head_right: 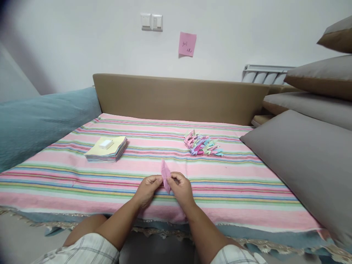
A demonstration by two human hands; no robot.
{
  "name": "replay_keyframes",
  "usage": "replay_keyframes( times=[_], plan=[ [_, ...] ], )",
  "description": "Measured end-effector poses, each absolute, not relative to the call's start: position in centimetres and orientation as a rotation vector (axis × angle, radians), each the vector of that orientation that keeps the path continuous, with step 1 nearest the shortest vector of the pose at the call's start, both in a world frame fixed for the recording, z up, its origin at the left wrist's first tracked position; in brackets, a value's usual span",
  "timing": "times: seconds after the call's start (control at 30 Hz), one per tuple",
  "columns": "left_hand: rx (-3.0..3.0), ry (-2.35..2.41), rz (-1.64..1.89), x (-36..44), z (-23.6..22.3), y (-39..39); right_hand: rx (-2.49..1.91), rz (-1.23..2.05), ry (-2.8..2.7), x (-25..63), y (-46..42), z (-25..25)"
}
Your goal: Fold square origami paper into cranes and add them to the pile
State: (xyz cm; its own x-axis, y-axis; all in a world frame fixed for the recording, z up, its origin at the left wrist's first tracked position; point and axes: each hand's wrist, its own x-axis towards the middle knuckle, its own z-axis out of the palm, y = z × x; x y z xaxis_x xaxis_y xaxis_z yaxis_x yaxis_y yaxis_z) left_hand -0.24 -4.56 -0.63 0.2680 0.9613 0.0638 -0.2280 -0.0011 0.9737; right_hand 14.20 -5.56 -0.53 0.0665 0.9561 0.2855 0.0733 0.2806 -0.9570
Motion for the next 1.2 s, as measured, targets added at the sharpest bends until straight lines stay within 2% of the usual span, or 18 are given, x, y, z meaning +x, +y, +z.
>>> replay_keyframes(
  times=[0.27, 0.7, 1.2],
  plan=[
    [1.127, 0.789, 1.118, -0.44, -0.58, -4.52, -1.048, 0.992, -1.287, 14.27, -5.74, 0.05],
    [1.084, 0.841, 1.221, 0.24, -0.77, -4.64, -1.088, 0.826, -1.393, 14.14, -5.78, -0.25],
    [1.169, 0.815, 1.235, 0.11, -1.14, -4.52, -1.105, 0.942, -1.351, 14.06, -5.98, -0.37]
  ],
)
